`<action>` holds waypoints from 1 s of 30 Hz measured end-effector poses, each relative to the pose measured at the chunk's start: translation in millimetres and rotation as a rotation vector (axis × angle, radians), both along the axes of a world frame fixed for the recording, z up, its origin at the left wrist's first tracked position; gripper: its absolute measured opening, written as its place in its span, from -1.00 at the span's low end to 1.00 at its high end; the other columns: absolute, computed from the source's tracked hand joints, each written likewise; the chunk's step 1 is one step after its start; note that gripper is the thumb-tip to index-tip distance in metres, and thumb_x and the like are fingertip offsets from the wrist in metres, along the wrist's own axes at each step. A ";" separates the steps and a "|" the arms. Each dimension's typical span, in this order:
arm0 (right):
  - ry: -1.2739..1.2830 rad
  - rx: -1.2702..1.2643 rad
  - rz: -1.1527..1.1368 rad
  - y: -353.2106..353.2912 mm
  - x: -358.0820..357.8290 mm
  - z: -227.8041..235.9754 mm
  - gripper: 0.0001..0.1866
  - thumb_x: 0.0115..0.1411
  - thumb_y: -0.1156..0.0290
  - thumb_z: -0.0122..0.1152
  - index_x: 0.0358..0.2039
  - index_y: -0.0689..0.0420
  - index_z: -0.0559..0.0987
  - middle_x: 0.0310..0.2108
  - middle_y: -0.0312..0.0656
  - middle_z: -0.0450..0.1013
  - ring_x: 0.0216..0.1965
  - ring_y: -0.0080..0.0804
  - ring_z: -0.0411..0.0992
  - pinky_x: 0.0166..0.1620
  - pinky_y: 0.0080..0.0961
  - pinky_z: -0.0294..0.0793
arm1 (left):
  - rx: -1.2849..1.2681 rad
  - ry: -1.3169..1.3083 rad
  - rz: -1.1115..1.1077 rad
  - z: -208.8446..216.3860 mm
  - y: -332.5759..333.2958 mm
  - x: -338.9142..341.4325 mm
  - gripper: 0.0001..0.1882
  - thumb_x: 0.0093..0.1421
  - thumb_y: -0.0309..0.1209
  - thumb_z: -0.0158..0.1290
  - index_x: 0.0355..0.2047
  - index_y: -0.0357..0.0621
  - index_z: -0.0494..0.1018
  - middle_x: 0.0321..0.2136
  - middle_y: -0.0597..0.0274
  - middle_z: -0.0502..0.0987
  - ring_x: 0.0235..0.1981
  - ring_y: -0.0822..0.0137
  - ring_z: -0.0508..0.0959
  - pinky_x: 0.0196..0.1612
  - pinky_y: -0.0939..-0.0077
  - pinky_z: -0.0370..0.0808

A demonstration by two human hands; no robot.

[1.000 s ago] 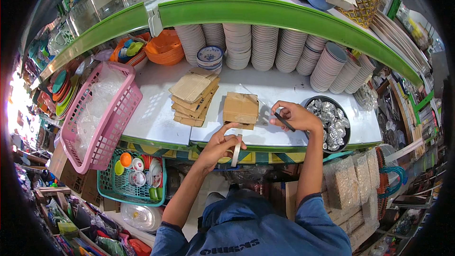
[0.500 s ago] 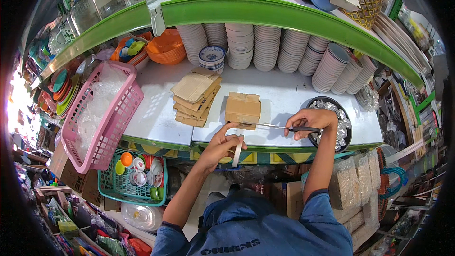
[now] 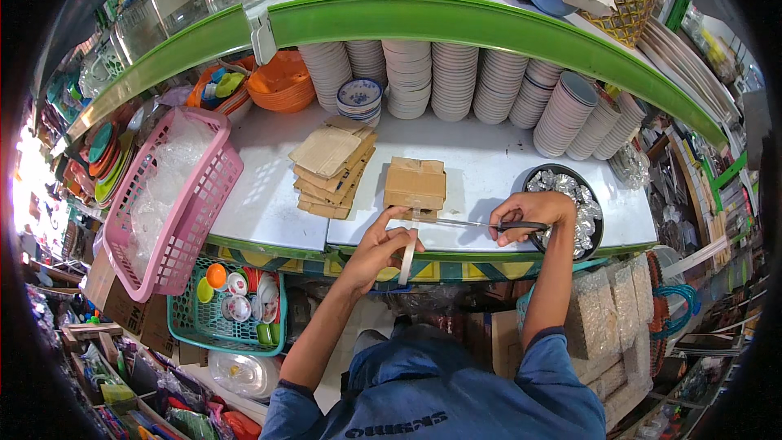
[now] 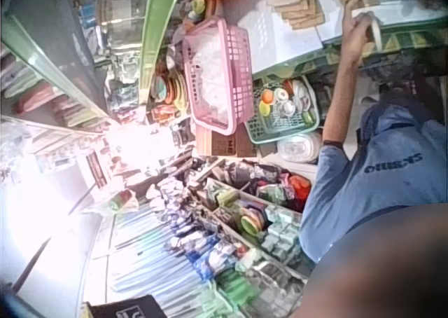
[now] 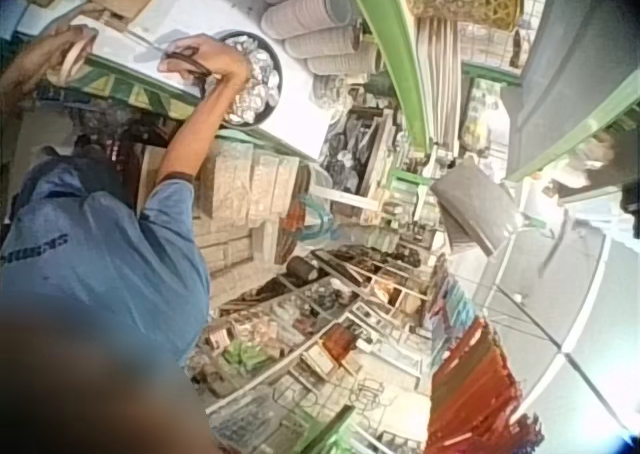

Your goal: Assembling, taping, and packing small cardboard boxes with metal kitchen items.

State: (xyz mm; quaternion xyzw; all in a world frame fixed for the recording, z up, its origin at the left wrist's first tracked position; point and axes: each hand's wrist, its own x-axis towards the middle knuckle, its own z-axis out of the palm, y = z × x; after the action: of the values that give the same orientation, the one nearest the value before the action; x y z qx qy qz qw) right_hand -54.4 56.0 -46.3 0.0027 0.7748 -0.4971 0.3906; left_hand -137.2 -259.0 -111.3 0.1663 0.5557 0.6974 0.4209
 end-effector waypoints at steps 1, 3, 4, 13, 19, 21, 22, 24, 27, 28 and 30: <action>0.000 -0.001 0.001 -2.2 -1.9 -3.2 -0.68 0.13 0.22 0.40 -0.24 0.18 0.58 -0.54 -0.46 0.41 -0.57 -0.80 0.25 -0.54 -0.75 0.21 | 0.010 -0.002 -0.003 0.2 -0.2 -0.1 -0.50 0.33 -0.35 -0.02 0.23 -0.08 0.14 -0.35 0.22 0.55 -0.27 0.43 0.54 -0.29 0.49 0.49; 0.003 -0.085 0.001 -6.7 -6.1 -8.8 -0.71 0.17 0.22 0.36 -0.26 0.17 0.57 -0.56 -0.45 0.40 -0.60 -0.80 0.25 -0.55 -0.75 0.22 | 0.019 -0.004 -0.005 -0.6 -0.1 -0.4 -0.49 0.32 -0.35 -0.01 0.23 -0.09 0.13 -0.36 0.22 0.55 -0.27 0.43 0.54 -0.30 0.49 0.49; 0.004 -0.086 0.003 -8.5 -8.1 -9.6 -0.71 0.17 0.22 0.36 -0.26 0.17 0.57 -0.56 -0.45 0.40 -0.60 -0.80 0.25 -0.55 -0.75 0.22 | 0.009 -0.001 -0.003 -1.2 -0.3 -0.6 -0.48 0.32 -0.35 -0.01 0.24 -0.09 0.12 -0.36 0.22 0.55 -0.27 0.43 0.54 -0.30 0.49 0.50; 0.020 -0.049 0.045 -21.2 -15.8 -14.3 -0.61 0.18 0.05 0.31 -0.34 0.17 0.57 -0.68 -0.46 0.34 -0.67 -0.73 0.26 -0.60 -0.70 0.22 | 0.001 0.007 -0.007 -3.4 -0.5 0.1 -0.47 0.32 -0.34 -0.01 0.25 -0.09 0.11 -0.35 0.20 0.57 -0.31 0.44 0.55 -0.34 0.50 0.50; 0.035 -0.067 0.048 -22.5 -14.8 -16.7 -0.61 0.18 0.05 0.32 -0.38 0.17 0.58 -0.71 -0.47 0.30 -0.69 -0.74 0.25 -0.62 -0.69 0.24 | -0.021 0.005 -0.004 -0.3 -1.4 -0.1 -0.47 0.32 -0.35 -0.02 0.25 -0.09 0.11 -0.32 0.18 0.58 -0.29 0.42 0.55 -0.32 0.48 0.51; 0.027 -0.089 0.029 -23.9 -14.8 -15.8 -0.61 0.19 0.06 0.31 -0.40 0.18 0.57 -0.72 -0.47 0.30 -0.70 -0.74 0.25 -0.63 -0.69 0.23 | -0.033 -0.004 -0.009 -1.0 -1.9 -1.0 -0.47 0.31 -0.37 -0.02 0.25 -0.10 0.12 -0.31 0.17 0.55 -0.23 0.36 0.56 -0.27 0.43 0.54; 0.029 -0.088 0.030 -23.6 -14.7 -15.7 -0.61 0.19 0.06 0.31 -0.40 0.18 0.57 -0.72 -0.47 0.30 -0.70 -0.74 0.25 -0.63 -0.69 0.23 | -0.019 -0.004 -0.007 -2.5 -1.7 -1.1 -0.47 0.32 -0.35 -0.02 0.25 -0.08 0.11 -0.31 0.18 0.58 -0.28 0.41 0.56 -0.32 0.48 0.51; 0.024 -0.107 0.035 -22.8 -14.7 -15.9 -0.72 0.24 0.22 0.27 -0.30 0.22 0.57 -0.67 -0.46 0.34 -0.70 -0.80 0.24 -0.63 -0.74 0.18 | -0.006 -0.001 -0.004 -3.2 -1.8 -0.7 -0.48 0.32 -0.33 -0.02 0.24 -0.06 0.11 -0.31 0.19 0.61 -0.33 0.47 0.55 -0.36 0.53 0.48; 0.050 -0.097 0.023 -25.4 -13.9 -14.4 -0.63 0.20 0.07 0.30 -0.41 0.18 0.57 -0.74 -0.48 0.27 -0.71 -0.75 0.23 -0.66 -0.70 0.19 | -0.011 0.012 -0.001 -3.7 -2.2 -1.1 -0.49 0.33 -0.32 -0.02 0.24 -0.06 0.12 -0.30 0.20 0.61 -0.32 0.46 0.55 -0.35 0.52 0.48; 0.050 -0.097 0.022 -24.6 -13.9 -14.8 -0.63 0.20 0.07 0.30 -0.41 0.18 0.57 -0.74 -0.48 0.27 -0.71 -0.75 0.23 -0.66 -0.70 0.19 | -0.016 0.008 -0.006 -3.9 -2.0 -1.1 -0.49 0.33 -0.31 -0.02 0.24 -0.06 0.12 -0.30 0.20 0.61 -0.31 0.46 0.55 -0.35 0.52 0.48; 0.010 -0.093 0.016 -22.6 -14.2 -15.7 -0.75 0.24 0.27 0.27 -0.30 0.23 0.56 -0.67 -0.48 0.33 -0.70 -0.82 0.23 -0.64 -0.75 0.18 | -0.020 0.005 -0.012 -3.9 -2.0 -1.4 -0.49 0.33 -0.31 -0.02 0.24 -0.05 0.12 -0.30 0.20 0.61 -0.31 0.46 0.55 -0.34 0.52 0.47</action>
State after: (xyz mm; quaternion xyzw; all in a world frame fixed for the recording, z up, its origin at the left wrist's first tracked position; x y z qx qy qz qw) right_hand -68.6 33.4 -62.0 -0.0241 0.7529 -0.5293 0.3905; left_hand -138.6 -261.0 -115.2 0.1673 0.5627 0.6887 0.4255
